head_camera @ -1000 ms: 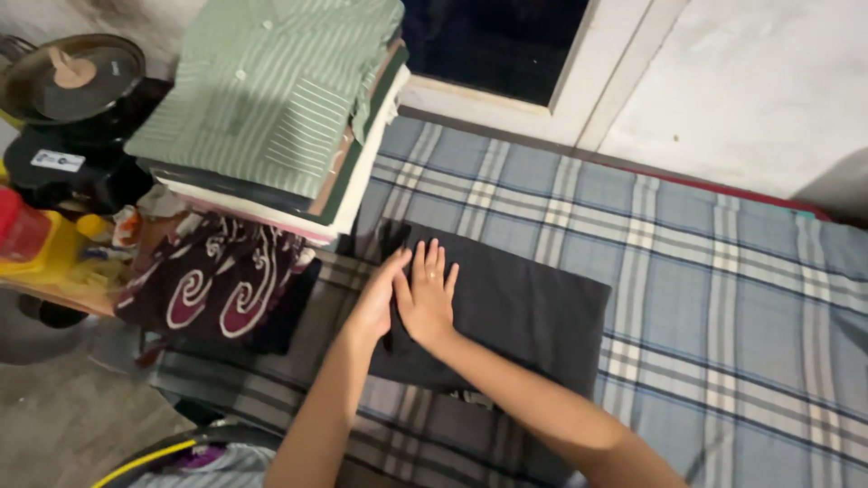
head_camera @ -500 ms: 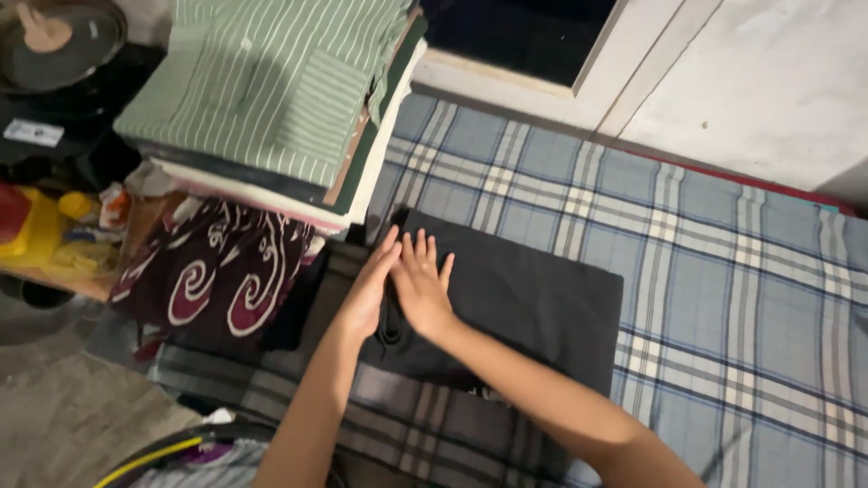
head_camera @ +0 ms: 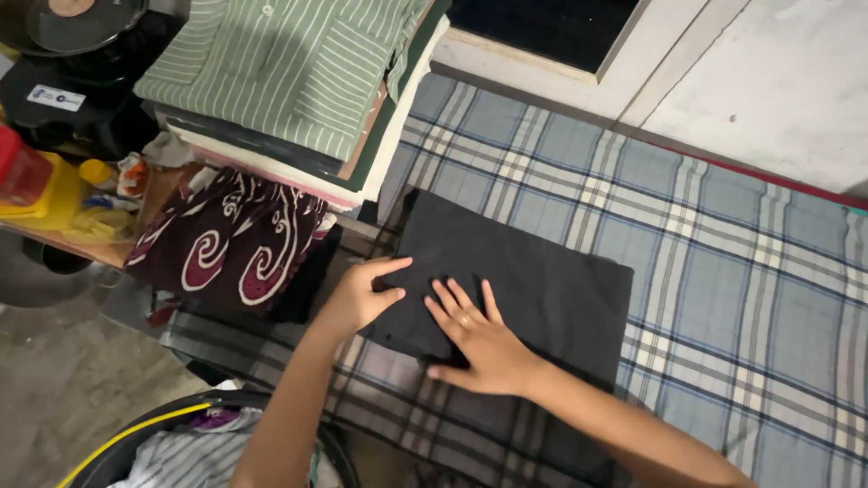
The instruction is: Ironing and folding a black t-shirt on a flat surface.
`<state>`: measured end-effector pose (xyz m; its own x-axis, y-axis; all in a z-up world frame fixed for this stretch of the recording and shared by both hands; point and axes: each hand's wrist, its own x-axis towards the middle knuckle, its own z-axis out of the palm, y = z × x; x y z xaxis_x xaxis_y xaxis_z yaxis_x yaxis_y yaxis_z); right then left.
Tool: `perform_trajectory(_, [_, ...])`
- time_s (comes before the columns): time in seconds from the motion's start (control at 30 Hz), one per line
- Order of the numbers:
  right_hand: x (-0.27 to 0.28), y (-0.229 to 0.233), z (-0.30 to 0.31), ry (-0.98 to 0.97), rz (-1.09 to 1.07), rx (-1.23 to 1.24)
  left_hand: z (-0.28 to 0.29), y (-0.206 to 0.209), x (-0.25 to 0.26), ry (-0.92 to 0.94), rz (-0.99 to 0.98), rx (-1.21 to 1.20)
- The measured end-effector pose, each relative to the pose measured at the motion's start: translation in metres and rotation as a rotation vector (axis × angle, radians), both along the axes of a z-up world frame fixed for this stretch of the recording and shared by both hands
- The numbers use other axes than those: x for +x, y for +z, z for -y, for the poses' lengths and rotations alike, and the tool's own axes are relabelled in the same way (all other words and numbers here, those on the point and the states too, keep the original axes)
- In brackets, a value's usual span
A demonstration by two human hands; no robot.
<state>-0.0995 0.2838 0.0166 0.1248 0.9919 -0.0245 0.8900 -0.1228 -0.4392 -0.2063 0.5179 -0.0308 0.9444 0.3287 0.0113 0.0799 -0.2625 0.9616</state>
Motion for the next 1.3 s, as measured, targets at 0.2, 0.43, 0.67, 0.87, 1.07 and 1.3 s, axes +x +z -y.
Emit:
perform_trajectory(0.2, [0.0,-0.019,0.059,0.067,0.117,0.052,0.027,0.024,-0.003,0.156,-0.136,0.448])
perform_trajectory(0.43, [0.034,-0.027,0.098,-0.158,0.253,0.066,0.062,-0.008,0.06,0.203,0.009,0.949])
perform_trajectory(0.67, [0.116,-0.058,0.108,-0.723,0.375,0.024,0.052,-0.03,0.105,0.106,0.024,1.055])
perform_trajectory(0.87, [0.127,-0.066,0.119,-0.851,0.27,0.114,0.045,-0.025,0.109,0.061,-0.045,1.06])
perform_trajectory(1.07, [0.18,-0.058,0.154,-0.804,0.083,0.336,0.053,-0.021,0.108,0.079,-0.029,1.099])
perform_trajectory(1.3, [0.197,-0.056,0.168,-0.717,-0.099,0.296,0.184,0.045,0.091,-0.462,0.209,0.915])
